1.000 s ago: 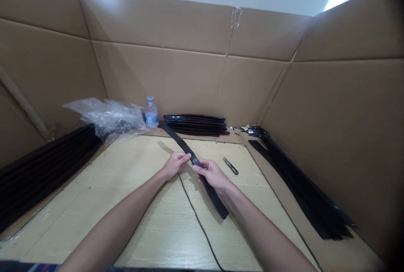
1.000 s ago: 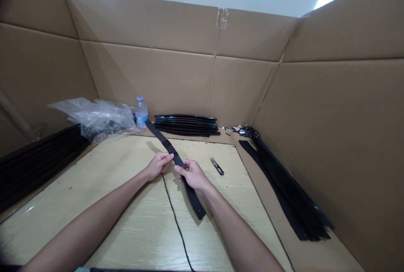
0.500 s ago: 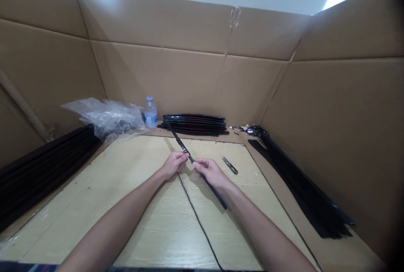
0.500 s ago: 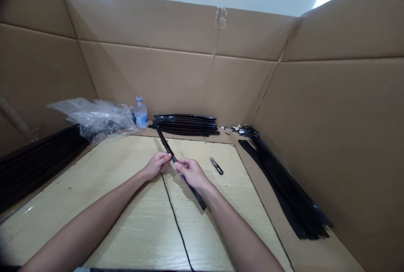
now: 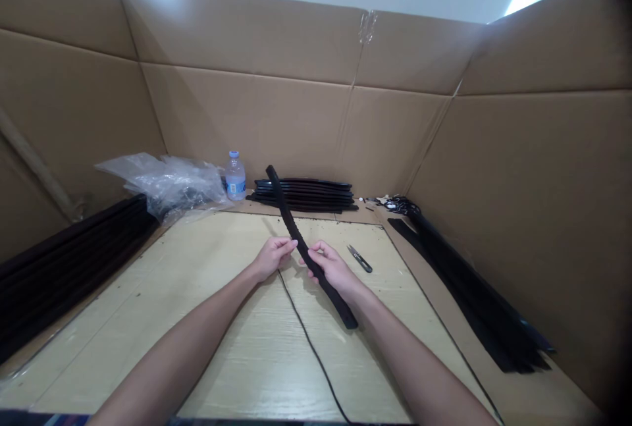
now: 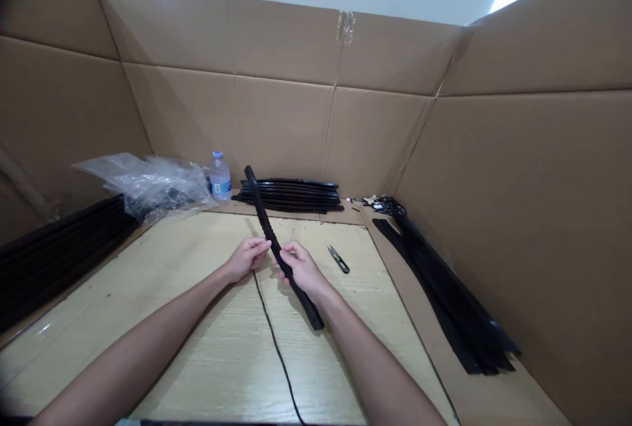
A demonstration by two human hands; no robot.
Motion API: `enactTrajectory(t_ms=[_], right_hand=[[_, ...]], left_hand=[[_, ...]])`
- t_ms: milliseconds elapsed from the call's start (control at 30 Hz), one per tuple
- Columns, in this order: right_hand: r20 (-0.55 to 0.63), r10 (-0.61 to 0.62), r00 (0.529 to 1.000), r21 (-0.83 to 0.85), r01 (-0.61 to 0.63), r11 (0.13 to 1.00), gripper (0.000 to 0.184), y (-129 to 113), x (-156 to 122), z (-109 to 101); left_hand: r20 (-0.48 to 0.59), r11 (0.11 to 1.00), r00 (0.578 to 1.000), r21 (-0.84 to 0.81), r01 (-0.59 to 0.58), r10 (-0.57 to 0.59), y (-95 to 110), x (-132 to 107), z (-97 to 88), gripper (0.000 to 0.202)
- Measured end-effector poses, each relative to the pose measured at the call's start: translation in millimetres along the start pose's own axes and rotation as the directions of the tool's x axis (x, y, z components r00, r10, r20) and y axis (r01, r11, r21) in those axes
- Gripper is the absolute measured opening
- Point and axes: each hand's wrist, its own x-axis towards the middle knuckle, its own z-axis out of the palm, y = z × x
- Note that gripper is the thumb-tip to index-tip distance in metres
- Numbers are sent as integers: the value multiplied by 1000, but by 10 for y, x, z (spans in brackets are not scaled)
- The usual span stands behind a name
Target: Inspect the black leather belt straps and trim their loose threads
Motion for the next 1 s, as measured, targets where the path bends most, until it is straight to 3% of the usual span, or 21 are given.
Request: enactTrajectory(t_ms=[233,500,667,833,1000], right_hand=[[2,-48,999,-59,48,997,32,24,-36,35],[-19,-49,999,8,49,999,39,6,21,-14],[-36,-83,996,-72,80,994,37,18,46,-15],[79,-112,991,-140,123,983,33,-4,-16,-16],[41,-19,999,-45,21,999,41,2,-36,-5]], left_hand=[[17,1000,1000,20,-2,1,5,-9,26,42],[35,1000,999,21,3,-3,-14,-21,36,40],[39,1000,999,13,15,-15,-24,-13,25,43],[66,999,998,32,15,-17,21,-35,53,45],[99,998,995,60,-1,-5,64,-52,101,43]])
